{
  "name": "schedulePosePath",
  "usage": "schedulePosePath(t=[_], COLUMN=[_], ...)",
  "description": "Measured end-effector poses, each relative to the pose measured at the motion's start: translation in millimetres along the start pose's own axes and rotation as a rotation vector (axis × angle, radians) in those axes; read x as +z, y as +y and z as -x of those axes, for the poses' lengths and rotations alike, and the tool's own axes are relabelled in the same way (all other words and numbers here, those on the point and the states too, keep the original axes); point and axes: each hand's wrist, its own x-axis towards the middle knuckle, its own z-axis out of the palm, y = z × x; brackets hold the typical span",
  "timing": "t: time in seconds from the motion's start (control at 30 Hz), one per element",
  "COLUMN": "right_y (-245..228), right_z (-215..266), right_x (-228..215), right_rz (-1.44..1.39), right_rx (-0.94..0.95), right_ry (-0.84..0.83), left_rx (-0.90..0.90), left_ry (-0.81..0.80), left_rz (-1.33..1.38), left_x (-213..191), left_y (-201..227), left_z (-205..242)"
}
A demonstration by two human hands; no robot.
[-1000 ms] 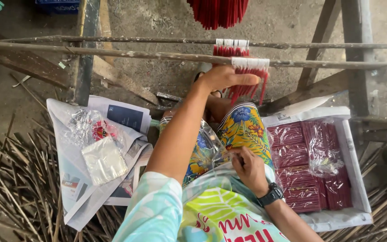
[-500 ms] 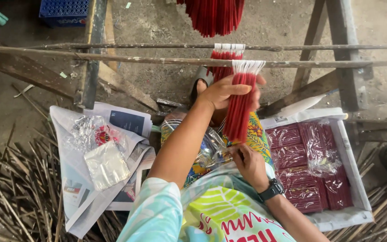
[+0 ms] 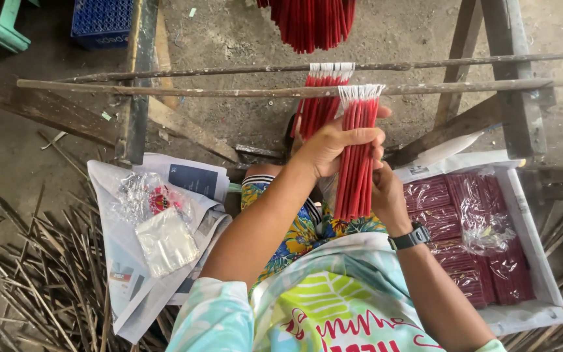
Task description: The person picks up a bundle of incense sticks from a wooden rack and places them into a clear plastic bag, repeating the process with another bundle before placing the bags into a white box.
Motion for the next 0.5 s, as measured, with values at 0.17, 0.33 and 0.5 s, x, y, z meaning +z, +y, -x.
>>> schedulePosePath(t=[0.17,0.33,0.5], right_y=[-42.7,-43.3,-27.8], right_z=[7.1,11.6,12.0], right_x=[-3.8,-5.4,-5.0], right_rz=[-0.286,-0.303,-0.26], right_rx=[0.024,0.112,0.121], right_ry=[-0.097,-0.097,-0.077], left_rx=[0.024,0.134,0.268], left_ry=[0.019,0.171,0.294], left_rz=[-0.189,-0.314,-0.427], left_x=[24.5,-14.2,-25.4], left_y=[10.3,-11.1,-16.2], left_z=[2.1,-5.3,-12.5])
